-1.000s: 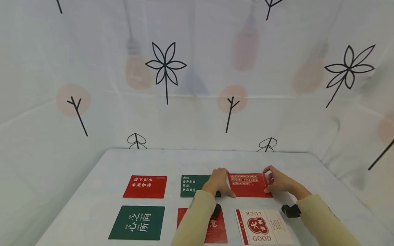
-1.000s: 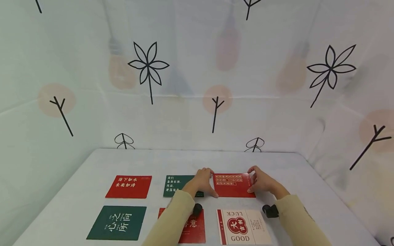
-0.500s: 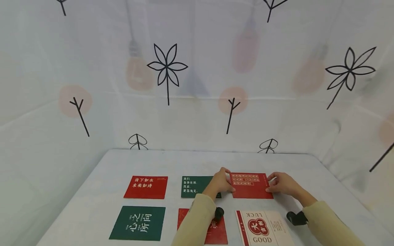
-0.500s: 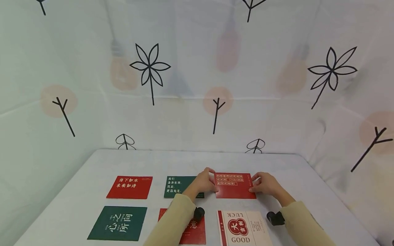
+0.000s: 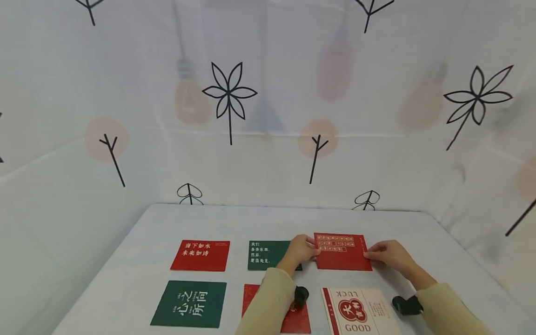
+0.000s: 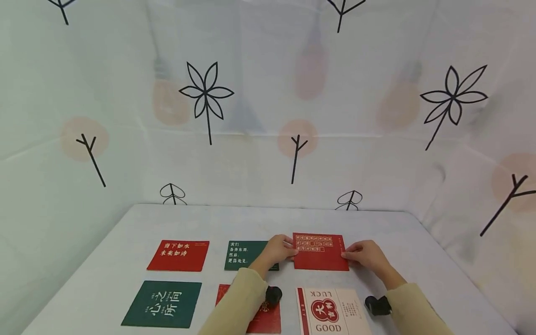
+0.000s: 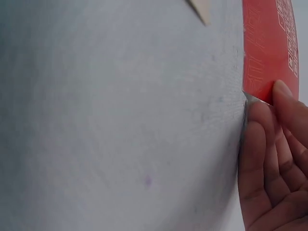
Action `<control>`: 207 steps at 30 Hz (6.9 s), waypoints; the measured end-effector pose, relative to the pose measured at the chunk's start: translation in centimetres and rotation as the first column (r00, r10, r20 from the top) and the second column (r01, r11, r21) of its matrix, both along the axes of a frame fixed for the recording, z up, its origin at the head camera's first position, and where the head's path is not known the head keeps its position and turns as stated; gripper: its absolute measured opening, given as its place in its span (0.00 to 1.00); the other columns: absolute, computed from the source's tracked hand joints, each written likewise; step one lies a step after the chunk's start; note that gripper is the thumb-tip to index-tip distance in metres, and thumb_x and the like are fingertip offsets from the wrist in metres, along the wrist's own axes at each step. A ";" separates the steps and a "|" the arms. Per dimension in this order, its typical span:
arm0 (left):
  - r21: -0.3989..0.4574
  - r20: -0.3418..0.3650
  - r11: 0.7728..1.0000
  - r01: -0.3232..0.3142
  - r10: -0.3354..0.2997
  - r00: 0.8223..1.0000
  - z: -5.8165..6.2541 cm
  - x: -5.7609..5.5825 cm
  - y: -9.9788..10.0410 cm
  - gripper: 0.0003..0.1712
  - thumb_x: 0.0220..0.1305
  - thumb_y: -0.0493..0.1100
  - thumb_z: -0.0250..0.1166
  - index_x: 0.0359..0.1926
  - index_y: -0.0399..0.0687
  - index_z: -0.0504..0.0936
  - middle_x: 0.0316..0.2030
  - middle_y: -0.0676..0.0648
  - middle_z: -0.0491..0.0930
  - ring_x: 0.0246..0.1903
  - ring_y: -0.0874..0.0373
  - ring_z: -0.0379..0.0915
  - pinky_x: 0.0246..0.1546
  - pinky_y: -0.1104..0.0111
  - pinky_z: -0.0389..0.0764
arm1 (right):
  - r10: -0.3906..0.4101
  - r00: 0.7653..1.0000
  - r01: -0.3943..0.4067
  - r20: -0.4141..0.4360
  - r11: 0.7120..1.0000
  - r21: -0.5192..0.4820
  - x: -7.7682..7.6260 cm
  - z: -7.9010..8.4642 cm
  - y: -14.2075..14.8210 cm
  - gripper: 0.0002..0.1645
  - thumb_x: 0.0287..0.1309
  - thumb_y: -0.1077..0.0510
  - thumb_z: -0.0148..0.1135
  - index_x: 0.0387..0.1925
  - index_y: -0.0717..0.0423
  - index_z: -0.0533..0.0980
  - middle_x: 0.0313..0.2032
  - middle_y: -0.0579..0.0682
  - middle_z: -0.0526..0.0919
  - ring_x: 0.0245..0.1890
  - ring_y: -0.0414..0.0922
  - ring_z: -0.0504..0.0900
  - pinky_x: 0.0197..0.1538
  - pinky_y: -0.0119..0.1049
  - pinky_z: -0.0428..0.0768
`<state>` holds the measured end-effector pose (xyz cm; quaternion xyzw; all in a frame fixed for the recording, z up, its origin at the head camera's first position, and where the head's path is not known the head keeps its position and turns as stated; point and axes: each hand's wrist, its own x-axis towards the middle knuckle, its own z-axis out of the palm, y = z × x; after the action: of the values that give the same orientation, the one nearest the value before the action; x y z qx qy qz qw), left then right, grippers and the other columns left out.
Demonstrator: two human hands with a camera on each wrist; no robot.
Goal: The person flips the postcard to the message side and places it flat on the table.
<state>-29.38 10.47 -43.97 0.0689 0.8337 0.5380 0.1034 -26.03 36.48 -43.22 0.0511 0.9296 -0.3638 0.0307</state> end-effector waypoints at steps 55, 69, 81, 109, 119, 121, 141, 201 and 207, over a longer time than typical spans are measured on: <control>0.290 0.033 0.939 -0.185 0.184 0.982 1.0 0.7 -0.6 0.09 0.53 0.46 0.70 0.28 0.45 0.85 0.22 0.52 0.80 0.22 0.61 0.76 0.28 0.71 0.80 | -0.068 0.997 0.041 -0.026 0.818 -0.574 0.6 1.6 -0.7 0.35 0.68 0.52 0.49 0.57 0.83 0.58 0.32 0.52 0.84 0.32 0.43 0.84 0.40 0.37 0.81; 0.345 0.091 0.923 -0.171 0.148 0.985 1.0 0.7 -0.4 0.05 0.54 0.40 0.68 0.31 0.42 0.85 0.24 0.50 0.81 0.24 0.61 0.79 0.31 0.71 0.80 | -0.053 0.999 0.037 -0.009 0.790 -0.612 0.7 1.3 -0.1 0.36 0.68 0.53 0.48 0.58 0.85 0.54 0.33 0.52 0.84 0.34 0.45 0.84 0.41 0.37 0.80; 0.419 0.115 0.893 -0.167 0.131 0.985 0.6 0.4 -0.4 0.07 0.58 0.39 0.65 0.34 0.38 0.84 0.25 0.47 0.82 0.26 0.59 0.80 0.31 0.70 0.81 | -0.090 0.996 0.077 0.012 0.766 -0.638 1.0 1.4 -0.5 0.34 0.69 0.54 0.46 0.59 0.83 0.53 0.32 0.52 0.84 0.33 0.43 0.84 0.42 0.37 0.80; 0.426 0.107 0.892 -0.150 0.115 0.988 0.5 0.5 -0.7 0.07 0.56 0.36 0.66 0.33 0.34 0.84 0.25 0.45 0.83 0.26 0.57 0.81 0.31 0.69 0.81 | -0.058 0.996 0.007 -0.060 0.776 -0.630 1.1 1.2 -0.4 0.27 0.66 0.61 0.51 0.54 0.85 0.62 0.36 0.52 0.83 0.35 0.40 0.84 0.42 0.35 0.80; 0.422 0.091 0.895 -0.148 0.120 0.988 0.5 0.6 -0.7 0.06 0.54 0.33 0.67 0.34 0.33 0.84 0.26 0.44 0.83 0.26 0.56 0.81 0.31 0.68 0.81 | -0.133 0.991 0.096 -0.018 0.796 -0.597 1.3 1.2 -0.5 0.31 0.59 0.58 0.62 0.51 0.82 0.66 0.34 0.49 0.82 0.31 0.40 0.83 0.39 0.33 0.80; 0.417 0.097 0.896 -0.151 0.121 0.988 0.5 0.6 -0.7 0.06 0.54 0.33 0.67 0.34 0.33 0.84 0.26 0.45 0.82 0.26 0.56 0.81 0.31 0.68 0.81 | -0.139 0.990 0.106 -0.009 0.794 -0.598 1.3 1.2 -0.5 0.31 0.59 0.58 0.62 0.51 0.82 0.66 0.34 0.48 0.81 0.31 0.40 0.83 0.39 0.34 0.80; 0.341 0.139 0.919 -0.201 0.162 0.977 0.5 0.6 -0.5 0.08 0.53 0.34 0.69 0.36 0.37 0.83 0.25 0.48 0.81 0.24 0.59 0.79 0.30 0.70 0.80 | -0.171 0.985 0.147 0.001 0.845 -0.514 1.1 0.7 -0.3 0.40 0.54 0.50 0.66 0.56 0.78 0.65 0.40 0.52 0.82 0.33 0.38 0.82 0.38 0.33 0.80; 0.142 0.039 0.975 -0.169 0.165 0.986 0.1 1.7 -0.2 0.09 0.48 0.30 0.70 0.33 0.40 0.81 0.20 0.51 0.75 0.17 0.62 0.75 0.21 0.73 0.78 | -0.128 0.992 0.129 0.021 0.958 -0.256 0.9 -0.3 -0.6 0.30 0.55 0.56 0.65 0.51 0.75 0.70 0.40 0.61 0.80 0.32 0.43 0.77 0.34 0.34 0.78; 0.126 0.033 0.978 -0.165 0.162 0.986 0.1 1.8 -0.1 0.09 0.49 0.29 0.69 0.33 0.39 0.81 0.20 0.50 0.76 0.17 0.62 0.75 0.20 0.73 0.78 | -0.118 0.993 0.118 0.017 0.969 -0.219 0.9 -0.6 -0.6 0.29 0.53 0.55 0.65 0.50 0.74 0.72 0.42 0.63 0.79 0.33 0.43 0.78 0.35 0.34 0.78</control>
<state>-27.58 10.32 -43.85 0.0005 0.7990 0.5980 0.0633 -25.17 35.83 -43.77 0.1032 0.8790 -0.4653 0.0161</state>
